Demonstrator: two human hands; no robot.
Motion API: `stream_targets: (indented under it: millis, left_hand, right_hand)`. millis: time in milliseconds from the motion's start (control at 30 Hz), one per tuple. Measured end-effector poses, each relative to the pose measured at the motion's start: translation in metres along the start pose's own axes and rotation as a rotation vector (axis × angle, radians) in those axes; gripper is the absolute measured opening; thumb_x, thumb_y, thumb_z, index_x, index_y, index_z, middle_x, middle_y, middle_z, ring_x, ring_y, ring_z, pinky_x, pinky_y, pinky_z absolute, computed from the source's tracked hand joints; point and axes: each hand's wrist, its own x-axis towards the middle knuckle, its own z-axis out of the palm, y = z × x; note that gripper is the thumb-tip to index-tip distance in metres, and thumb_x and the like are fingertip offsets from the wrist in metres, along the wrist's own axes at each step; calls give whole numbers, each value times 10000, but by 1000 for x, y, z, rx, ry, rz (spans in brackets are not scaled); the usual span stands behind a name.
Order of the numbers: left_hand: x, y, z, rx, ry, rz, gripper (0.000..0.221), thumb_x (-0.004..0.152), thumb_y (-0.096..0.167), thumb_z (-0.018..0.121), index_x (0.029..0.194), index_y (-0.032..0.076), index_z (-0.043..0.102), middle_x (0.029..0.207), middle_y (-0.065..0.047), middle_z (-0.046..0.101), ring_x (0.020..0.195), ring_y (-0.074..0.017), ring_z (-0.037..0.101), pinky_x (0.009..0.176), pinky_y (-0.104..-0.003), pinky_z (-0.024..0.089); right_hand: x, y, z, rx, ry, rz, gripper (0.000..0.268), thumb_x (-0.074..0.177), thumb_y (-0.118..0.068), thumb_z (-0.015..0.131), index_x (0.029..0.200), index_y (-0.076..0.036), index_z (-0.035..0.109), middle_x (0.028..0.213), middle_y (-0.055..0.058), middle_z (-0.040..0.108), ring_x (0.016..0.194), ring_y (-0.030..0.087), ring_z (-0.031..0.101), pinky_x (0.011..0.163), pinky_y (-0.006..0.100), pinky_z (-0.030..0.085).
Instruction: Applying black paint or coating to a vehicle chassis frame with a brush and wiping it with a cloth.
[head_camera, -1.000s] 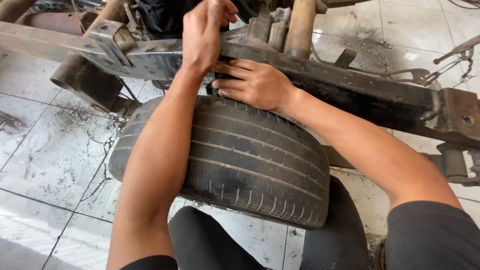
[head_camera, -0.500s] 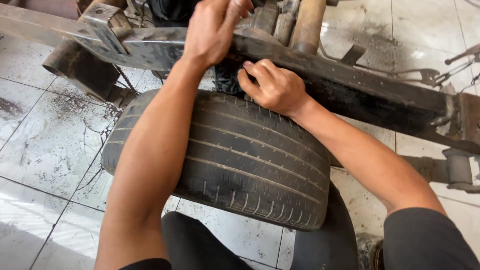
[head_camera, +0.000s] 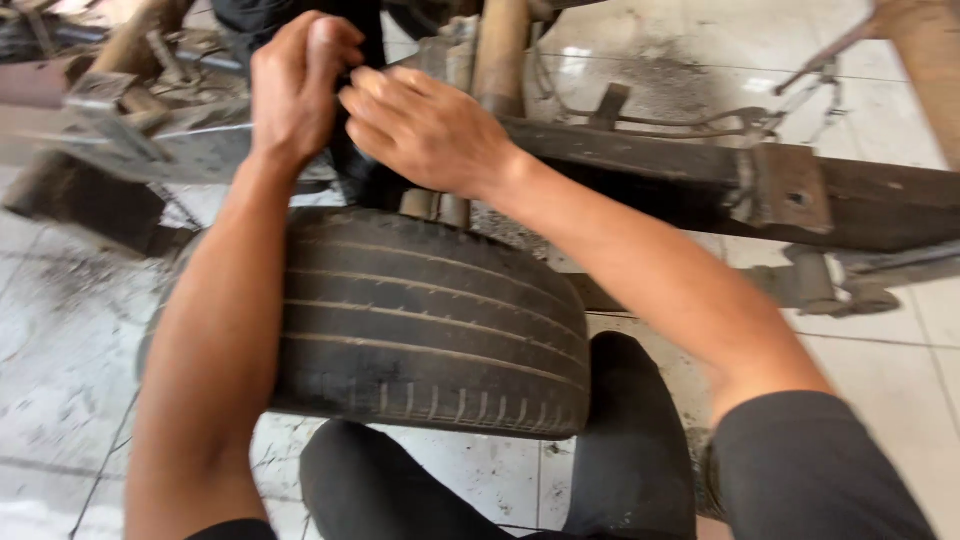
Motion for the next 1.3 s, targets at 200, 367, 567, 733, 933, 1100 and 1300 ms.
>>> stream_targets:
  millis: [200, 367, 567, 733, 933, 1100, 1300]
  left_hand:
    - [-5, -9, 0, 45, -32, 45, 445, 1239, 235, 385, 1101, -70, 679, 1010, -130, 708, 912, -179, 672, 845, -303, 527]
    - [-10, -3, -3, 44, -18, 47, 466, 1264, 235, 379, 1098, -84, 676, 948, -133, 700, 845, -174, 632, 845, -306, 504]
    - [-4, 10, 0, 95, -26, 86, 475, 1248, 257, 385, 1091, -76, 686, 964, -133, 707, 915, -195, 656, 850, -325, 528]
    - [-3, 14, -1, 92, -48, 95, 483, 1239, 276, 389, 1106, -78, 690, 986, -140, 705, 910, -204, 655, 839, -331, 528]
    - [-6, 2, 1, -5, -65, 42, 484, 1259, 267, 382, 1113, -77, 689, 965, -132, 711, 869, -166, 657, 826, -286, 519]
    - [-7, 7, 1, 28, -65, 35, 474, 1271, 250, 391, 1105, -81, 686, 966, -138, 702, 847, -168, 634, 795, -275, 507]
    - [-7, 9, 3, 27, -89, 29, 458, 1260, 232, 397, 1108, -84, 690, 979, -140, 703, 852, -162, 636, 844, -302, 514]
  right_hand:
    - [-64, -7, 1, 350, -260, 497, 440, 981, 69, 537, 1361, -98, 684, 1342, 117, 666, 1214, 289, 659, 969, 397, 591]
    - [-134, -5, -122, 149, -519, 789, 558, 849, 107, 574, 1350, -111, 693, 1416, 116, 635, 1357, 311, 548, 1158, 535, 367]
    - [-193, -22, -156, -457, -890, 963, 406, 953, -37, 571, 1344, 40, 649, 1457, 245, 588, 1394, 474, 483, 1198, 579, 261]
    - [-76, -12, -95, 190, -890, 984, 622, 951, -304, 509, 1426, 96, 457, 1522, 315, 414, 1466, 445, 328, 1223, 577, 171]
    - [-26, -18, -13, 628, -569, 993, 624, 1014, -279, 530, 1551, -5, 369, 1599, 256, 301, 1506, 409, 266, 1237, 528, 164]
    - [-91, -16, -2, 657, -498, 714, 420, 1133, -305, 535, 1490, -88, 487, 1607, 111, 379, 1494, 310, 376, 1269, 495, 265]
    - [-99, -15, -94, 126, -341, 813, 441, 1061, -397, 616, 1430, -158, 576, 1534, 36, 450, 1466, 217, 438, 1185, 454, 366]
